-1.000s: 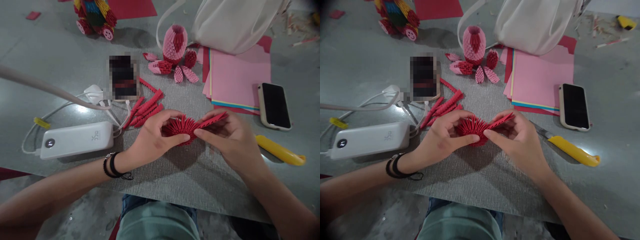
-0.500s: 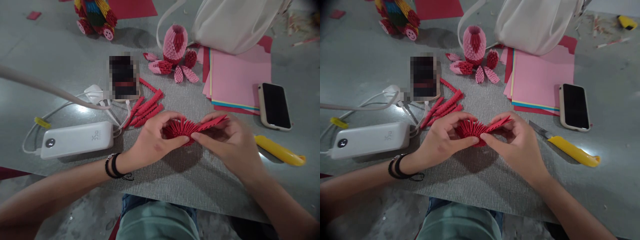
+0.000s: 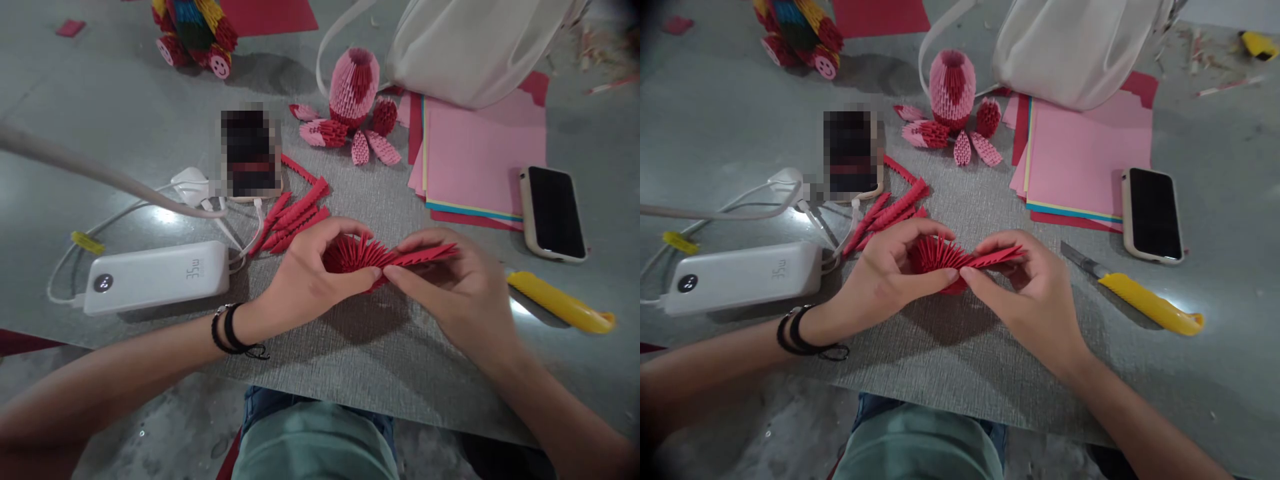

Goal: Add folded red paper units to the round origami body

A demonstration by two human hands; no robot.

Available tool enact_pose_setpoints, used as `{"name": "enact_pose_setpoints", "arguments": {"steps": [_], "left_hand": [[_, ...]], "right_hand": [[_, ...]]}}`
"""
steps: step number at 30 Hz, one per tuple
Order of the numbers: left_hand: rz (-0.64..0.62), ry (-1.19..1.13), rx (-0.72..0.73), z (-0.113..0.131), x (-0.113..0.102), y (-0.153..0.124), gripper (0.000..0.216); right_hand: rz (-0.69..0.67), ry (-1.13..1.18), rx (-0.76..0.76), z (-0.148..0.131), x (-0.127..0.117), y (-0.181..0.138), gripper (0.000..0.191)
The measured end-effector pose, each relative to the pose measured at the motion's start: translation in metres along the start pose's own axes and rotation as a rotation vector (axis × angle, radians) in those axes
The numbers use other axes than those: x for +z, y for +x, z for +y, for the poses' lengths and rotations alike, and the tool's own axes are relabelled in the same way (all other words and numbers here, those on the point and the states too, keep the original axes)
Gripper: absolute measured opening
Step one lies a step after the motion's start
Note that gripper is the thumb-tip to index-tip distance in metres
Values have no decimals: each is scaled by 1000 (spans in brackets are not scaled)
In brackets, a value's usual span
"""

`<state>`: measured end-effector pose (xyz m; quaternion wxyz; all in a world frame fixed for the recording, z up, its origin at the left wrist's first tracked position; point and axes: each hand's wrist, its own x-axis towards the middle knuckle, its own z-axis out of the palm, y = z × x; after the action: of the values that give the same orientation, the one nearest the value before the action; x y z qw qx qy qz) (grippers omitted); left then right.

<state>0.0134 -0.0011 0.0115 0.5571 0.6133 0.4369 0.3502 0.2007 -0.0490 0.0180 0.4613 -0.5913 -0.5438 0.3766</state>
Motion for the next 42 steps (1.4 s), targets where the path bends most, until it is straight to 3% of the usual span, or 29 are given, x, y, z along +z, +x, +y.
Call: {"name": "enact_pose_setpoints", "arguments": {"steps": [6,13,21,42], "left_hand": [[6,-38,-60,1,-1,0,34],[37,-158,-81,-5,0,2,38],[-9,-283,-127,-7,1,2,40],[15,-209,-119,-6,-1,1,40]], "right_hand": [[60,13,-12,-1,-3,3,18],[58,76,-26,2,-13,8,20],[32,36,-111,-6,-10,3,25],[23,-138,-185,-6,-12,1,24]]}}
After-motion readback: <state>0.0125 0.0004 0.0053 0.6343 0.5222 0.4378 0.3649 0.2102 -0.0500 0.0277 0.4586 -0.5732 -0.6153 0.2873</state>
